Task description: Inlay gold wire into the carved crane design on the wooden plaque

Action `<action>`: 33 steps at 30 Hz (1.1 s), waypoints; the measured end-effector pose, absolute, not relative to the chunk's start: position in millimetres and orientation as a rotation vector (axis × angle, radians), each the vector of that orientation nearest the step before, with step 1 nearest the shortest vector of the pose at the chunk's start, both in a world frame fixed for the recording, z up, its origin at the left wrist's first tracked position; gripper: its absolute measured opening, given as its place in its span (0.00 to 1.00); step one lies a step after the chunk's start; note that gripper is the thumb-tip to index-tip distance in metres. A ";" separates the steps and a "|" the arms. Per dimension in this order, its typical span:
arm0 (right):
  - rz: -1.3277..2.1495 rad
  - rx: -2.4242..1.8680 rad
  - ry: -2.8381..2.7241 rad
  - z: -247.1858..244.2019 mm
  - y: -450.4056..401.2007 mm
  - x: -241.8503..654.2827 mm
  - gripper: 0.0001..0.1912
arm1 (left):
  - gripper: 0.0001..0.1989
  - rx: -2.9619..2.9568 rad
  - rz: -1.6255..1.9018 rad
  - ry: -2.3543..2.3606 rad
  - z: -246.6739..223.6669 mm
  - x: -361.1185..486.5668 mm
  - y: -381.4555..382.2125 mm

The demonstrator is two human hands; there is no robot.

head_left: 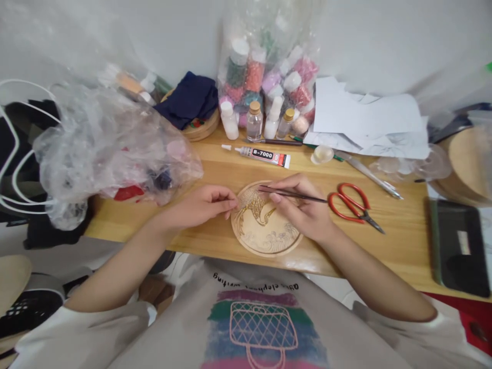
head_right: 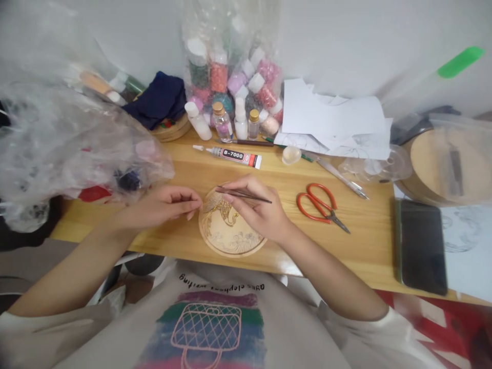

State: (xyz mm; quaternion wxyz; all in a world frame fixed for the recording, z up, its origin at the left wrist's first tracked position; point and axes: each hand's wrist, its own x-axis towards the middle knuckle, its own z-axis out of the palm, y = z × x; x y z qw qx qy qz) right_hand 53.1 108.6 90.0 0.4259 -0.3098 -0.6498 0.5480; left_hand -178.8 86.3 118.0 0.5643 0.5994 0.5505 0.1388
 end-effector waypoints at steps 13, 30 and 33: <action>1.191 -0.835 -1.766 80.8 115.8 55.7 0.05 | 0.13 1.857 0.308 1.379 117.0 -191.8 86.5; 1.694 -0.882 -1.323 79.1 116.3 47.0 0.15 | 0.13 2.977 0.331 1.680 118.1 -174.4 67.2; 1.824 -0.909 -1.223 79.3 119.8 47.1 0.19 | 0.10 2.912 0.450 1.638 119.5 -164.6 65.3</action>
